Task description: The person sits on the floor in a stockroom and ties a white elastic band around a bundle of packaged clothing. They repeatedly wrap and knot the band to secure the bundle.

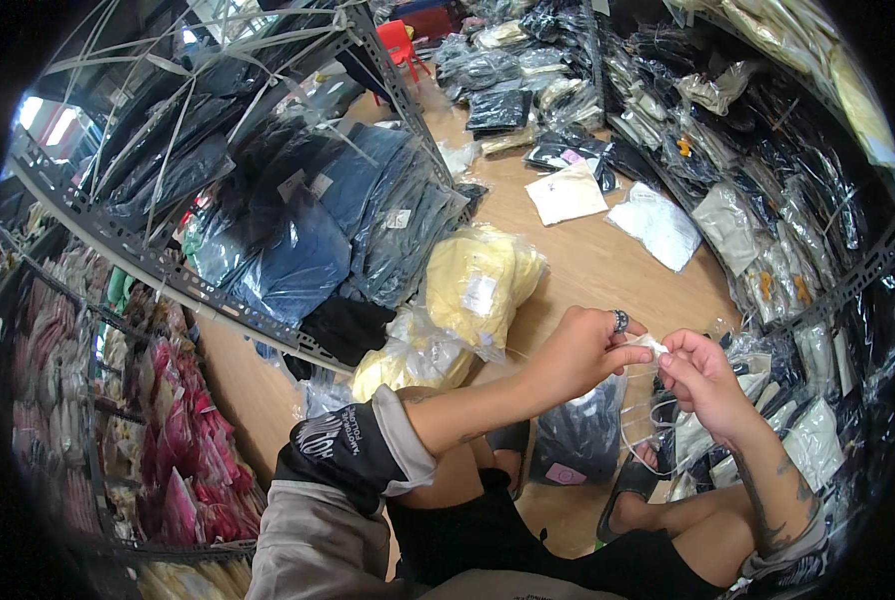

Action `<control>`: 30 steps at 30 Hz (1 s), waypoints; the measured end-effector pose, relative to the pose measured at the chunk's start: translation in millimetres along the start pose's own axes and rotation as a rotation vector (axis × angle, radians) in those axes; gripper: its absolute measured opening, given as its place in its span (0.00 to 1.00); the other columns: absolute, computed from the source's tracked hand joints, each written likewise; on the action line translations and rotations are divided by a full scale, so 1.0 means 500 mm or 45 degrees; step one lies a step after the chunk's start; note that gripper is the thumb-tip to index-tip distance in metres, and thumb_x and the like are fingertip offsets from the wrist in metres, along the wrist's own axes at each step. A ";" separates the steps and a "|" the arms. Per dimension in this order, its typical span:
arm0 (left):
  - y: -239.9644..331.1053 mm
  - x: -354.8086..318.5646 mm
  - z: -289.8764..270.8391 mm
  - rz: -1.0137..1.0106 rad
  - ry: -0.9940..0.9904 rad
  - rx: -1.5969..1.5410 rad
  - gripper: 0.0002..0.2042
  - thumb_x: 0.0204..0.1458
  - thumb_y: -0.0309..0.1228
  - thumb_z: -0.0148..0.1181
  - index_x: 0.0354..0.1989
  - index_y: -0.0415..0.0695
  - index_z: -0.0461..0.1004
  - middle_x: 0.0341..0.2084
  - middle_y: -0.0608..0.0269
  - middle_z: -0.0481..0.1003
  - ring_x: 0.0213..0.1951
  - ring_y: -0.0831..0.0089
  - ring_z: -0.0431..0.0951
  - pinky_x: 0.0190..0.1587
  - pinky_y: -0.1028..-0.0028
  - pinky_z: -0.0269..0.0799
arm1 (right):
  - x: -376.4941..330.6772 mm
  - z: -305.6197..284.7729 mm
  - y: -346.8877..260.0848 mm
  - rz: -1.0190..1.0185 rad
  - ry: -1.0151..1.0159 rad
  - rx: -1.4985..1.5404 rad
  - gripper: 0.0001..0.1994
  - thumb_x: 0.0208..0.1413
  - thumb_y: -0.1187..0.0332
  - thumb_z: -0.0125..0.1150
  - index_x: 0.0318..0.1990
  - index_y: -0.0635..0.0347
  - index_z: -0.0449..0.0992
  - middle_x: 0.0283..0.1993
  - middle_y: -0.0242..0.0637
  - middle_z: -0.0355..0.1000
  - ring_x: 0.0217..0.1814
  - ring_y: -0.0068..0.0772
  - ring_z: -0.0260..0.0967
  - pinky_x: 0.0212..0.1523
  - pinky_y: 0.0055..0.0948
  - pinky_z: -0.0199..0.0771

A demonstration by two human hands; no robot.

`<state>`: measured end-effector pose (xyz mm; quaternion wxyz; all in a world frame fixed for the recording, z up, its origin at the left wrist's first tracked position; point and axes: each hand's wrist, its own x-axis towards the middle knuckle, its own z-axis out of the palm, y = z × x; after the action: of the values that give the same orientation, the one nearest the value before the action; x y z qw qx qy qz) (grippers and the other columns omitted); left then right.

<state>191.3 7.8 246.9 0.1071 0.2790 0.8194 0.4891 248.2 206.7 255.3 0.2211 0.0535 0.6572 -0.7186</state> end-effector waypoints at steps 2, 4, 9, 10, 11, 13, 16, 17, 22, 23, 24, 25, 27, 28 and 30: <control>0.002 0.000 -0.004 0.064 -0.012 0.089 0.12 0.48 0.32 0.65 0.35 0.35 0.77 0.21 0.50 0.77 0.24 0.70 0.78 0.28 0.74 0.72 | 0.004 -0.004 0.003 0.000 0.003 -0.017 0.06 0.61 0.65 0.51 0.38 0.57 0.70 0.25 0.28 0.70 0.16 0.09 0.50 0.15 0.14 0.45; -0.011 -0.003 0.000 0.178 0.013 0.090 0.13 0.48 0.34 0.65 0.33 0.35 0.77 0.20 0.47 0.75 0.22 0.62 0.78 0.26 0.71 0.71 | 0.009 0.002 0.005 0.000 0.011 0.001 0.06 0.60 0.66 0.53 0.36 0.58 0.71 0.25 0.29 0.71 0.16 0.09 0.51 0.16 0.14 0.47; -0.039 -0.004 0.016 0.360 0.034 0.416 0.13 0.50 0.36 0.62 0.31 0.36 0.78 0.18 0.48 0.74 0.22 0.55 0.76 0.25 0.65 0.70 | 0.011 0.008 0.023 -0.159 0.172 -0.161 0.05 0.56 0.71 0.58 0.31 0.62 0.72 0.26 0.29 0.72 0.21 0.11 0.61 0.20 0.13 0.57; -0.047 -0.004 0.018 0.394 0.049 0.471 0.13 0.51 0.36 0.62 0.31 0.36 0.78 0.18 0.48 0.74 0.22 0.55 0.76 0.25 0.65 0.70 | 0.013 0.005 0.029 -0.202 0.182 -0.229 0.05 0.56 0.71 0.59 0.30 0.63 0.72 0.26 0.29 0.72 0.23 0.12 0.63 0.21 0.13 0.59; -0.039 -0.006 0.013 0.356 0.029 0.421 0.12 0.51 0.35 0.61 0.31 0.36 0.78 0.18 0.48 0.74 0.21 0.55 0.76 0.25 0.65 0.70 | 0.016 -0.002 0.037 -0.245 0.189 -0.291 0.05 0.55 0.72 0.59 0.29 0.63 0.72 0.26 0.29 0.72 0.25 0.13 0.65 0.23 0.14 0.60; -0.016 -0.007 0.001 0.284 -0.016 0.319 0.12 0.52 0.35 0.60 0.31 0.36 0.78 0.18 0.49 0.74 0.20 0.56 0.76 0.25 0.65 0.70 | 0.025 -0.014 0.050 -0.314 0.208 -0.324 0.06 0.54 0.73 0.60 0.28 0.64 0.72 0.26 0.28 0.72 0.26 0.14 0.67 0.24 0.14 0.62; 0.002 -0.002 0.007 0.415 -0.047 0.180 0.11 0.52 0.33 0.60 0.32 0.36 0.78 0.18 0.50 0.75 0.17 0.60 0.75 0.23 0.67 0.70 | 0.038 -0.027 0.061 -0.419 0.278 -0.265 0.06 0.53 0.73 0.61 0.28 0.64 0.71 0.25 0.27 0.71 0.25 0.12 0.65 0.23 0.14 0.60; -0.002 0.000 0.009 0.382 -0.041 0.178 0.10 0.53 0.32 0.60 0.32 0.36 0.78 0.18 0.52 0.75 0.17 0.63 0.76 0.22 0.69 0.70 | 0.047 -0.025 0.064 -0.462 0.318 -0.248 0.06 0.53 0.73 0.61 0.28 0.64 0.71 0.25 0.26 0.70 0.24 0.11 0.64 0.22 0.14 0.59; 0.005 -0.014 0.025 0.010 -0.011 -0.522 0.06 0.56 0.26 0.56 0.35 0.35 0.76 0.22 0.63 0.77 0.19 0.80 0.75 0.21 0.81 0.69 | 0.034 0.003 0.064 -0.436 0.327 -0.381 0.06 0.52 0.74 0.61 0.26 0.63 0.71 0.21 0.21 0.64 0.18 0.08 0.54 0.17 0.15 0.48; 0.012 -0.013 0.021 -0.097 -0.030 -0.651 0.06 0.56 0.26 0.55 0.36 0.35 0.75 0.24 0.62 0.77 0.20 0.81 0.75 0.21 0.82 0.69 | 0.027 0.016 0.047 -0.433 0.338 -0.441 0.06 0.52 0.74 0.61 0.26 0.62 0.71 0.19 0.20 0.63 0.18 0.07 0.52 0.16 0.16 0.47; 0.004 -0.014 0.029 -0.045 -0.039 -0.759 0.07 0.57 0.28 0.55 0.37 0.35 0.74 0.25 0.62 0.76 0.21 0.81 0.74 0.22 0.84 0.68 | 0.020 0.021 0.039 -0.430 0.345 -0.502 0.06 0.52 0.74 0.61 0.26 0.62 0.70 0.18 0.19 0.61 0.17 0.07 0.51 0.16 0.17 0.45; 0.007 -0.018 0.035 -0.073 -0.052 -0.809 0.08 0.57 0.28 0.55 0.36 0.35 0.74 0.25 0.62 0.76 0.21 0.82 0.74 0.22 0.84 0.68 | 0.016 0.019 0.040 -0.441 0.370 -0.495 0.06 0.52 0.74 0.61 0.26 0.62 0.70 0.18 0.19 0.60 0.17 0.07 0.50 0.16 0.17 0.44; 0.021 -0.019 0.033 -0.109 -0.080 -0.880 0.08 0.57 0.28 0.55 0.36 0.35 0.74 0.24 0.62 0.76 0.21 0.82 0.74 0.22 0.84 0.68 | 0.017 0.017 0.033 -0.495 0.425 -0.470 0.06 0.51 0.74 0.61 0.25 0.62 0.70 0.17 0.18 0.58 0.16 0.07 0.48 0.16 0.18 0.42; 0.023 -0.020 0.037 -0.112 -0.087 -0.953 0.08 0.58 0.28 0.55 0.36 0.35 0.74 0.24 0.62 0.76 0.21 0.82 0.74 0.23 0.84 0.69 | 0.017 0.011 0.030 -0.536 0.471 -0.464 0.06 0.52 0.74 0.60 0.26 0.62 0.70 0.17 0.19 0.60 0.16 0.07 0.49 0.16 0.18 0.43; 0.022 -0.018 0.036 -0.095 -0.088 -0.950 0.07 0.58 0.28 0.54 0.37 0.35 0.74 0.24 0.62 0.76 0.21 0.82 0.74 0.23 0.83 0.70 | 0.019 -0.004 0.030 -0.614 0.552 -0.445 0.06 0.53 0.74 0.60 0.27 0.62 0.70 0.19 0.21 0.64 0.16 0.08 0.51 0.16 0.17 0.45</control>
<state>210.5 20.4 246.6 0.2467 0.2070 0.5905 0.7400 245.0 205.5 237.8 -0.0931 0.0096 0.7955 -0.5987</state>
